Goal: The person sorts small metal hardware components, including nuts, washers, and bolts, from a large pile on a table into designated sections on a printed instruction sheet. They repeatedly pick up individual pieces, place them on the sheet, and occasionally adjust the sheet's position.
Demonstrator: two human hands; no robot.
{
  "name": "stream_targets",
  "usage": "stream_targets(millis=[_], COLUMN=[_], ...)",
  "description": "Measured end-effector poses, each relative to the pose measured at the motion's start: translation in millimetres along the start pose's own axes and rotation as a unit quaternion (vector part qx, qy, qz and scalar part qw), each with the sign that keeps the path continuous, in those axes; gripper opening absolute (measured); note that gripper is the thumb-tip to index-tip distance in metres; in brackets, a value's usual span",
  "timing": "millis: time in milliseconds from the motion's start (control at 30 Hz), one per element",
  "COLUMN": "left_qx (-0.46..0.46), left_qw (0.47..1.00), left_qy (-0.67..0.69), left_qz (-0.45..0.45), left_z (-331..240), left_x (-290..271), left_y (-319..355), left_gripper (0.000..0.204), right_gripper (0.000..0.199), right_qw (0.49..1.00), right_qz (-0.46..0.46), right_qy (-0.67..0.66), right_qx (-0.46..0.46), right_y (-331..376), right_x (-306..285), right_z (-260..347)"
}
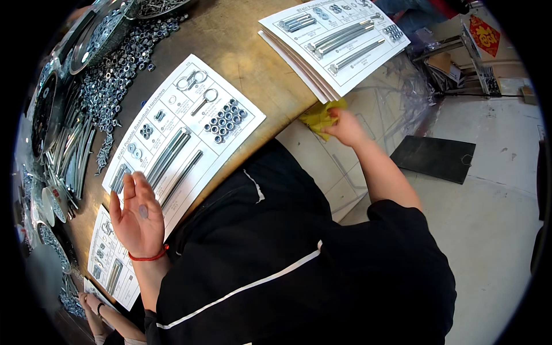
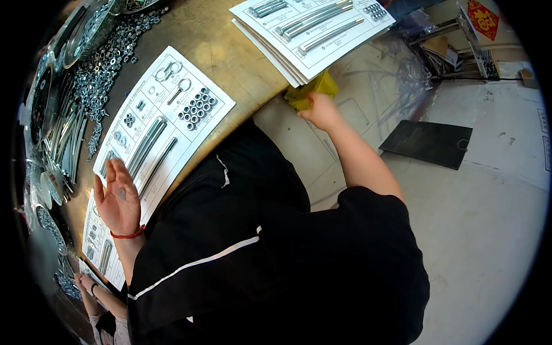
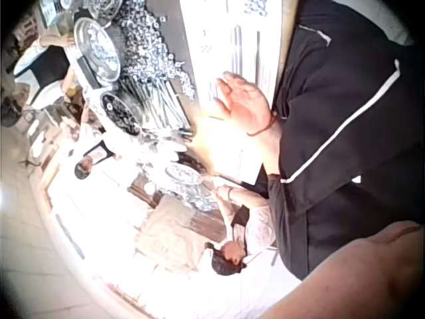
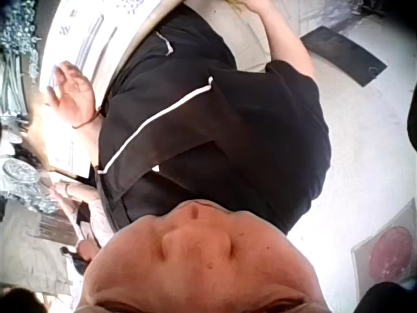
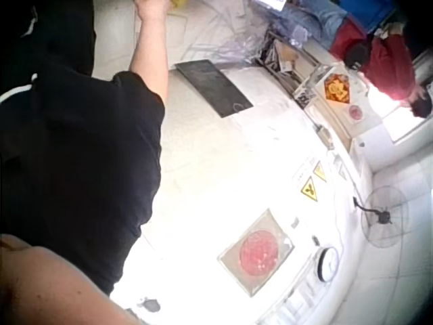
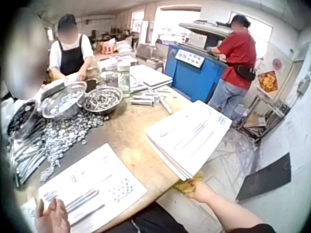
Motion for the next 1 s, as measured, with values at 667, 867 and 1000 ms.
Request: stream_targets(millis=[667,867,1000], left_qx=[0.202,0.363,0.391], left_qw=[0.958,0.867,0.839], left_qy=[-0.097,-0.233,-0.264], left_qz=[-0.179,-0.248,-0.271], left_z=[22,-35,-55], left_x=[-9,-23,-32], left_y=[-1,29,49], left_gripper=[0.054,0.043,0.041], right_gripper=[0.025,0.028,0.031], right_qw=[0.851,0.911,0.906], right_qz=[0.276,0.062,0.049], right_qy=[-0.266,-0.06,0.047], right_qx=[-0.359,-0.403,-0.419], right_y=[65,18,10], right_x=[90,120,147], right_z=[380,420,435])
Point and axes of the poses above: each hand's wrist, its own y-axis away from the middle knuckle, its own x-axis out of the palm, z = x × y, the point moved 4 cm from there along -y, towards the middle knuckle, and after that the axes turned 10 degrees about -z, right-handed, at the moved point
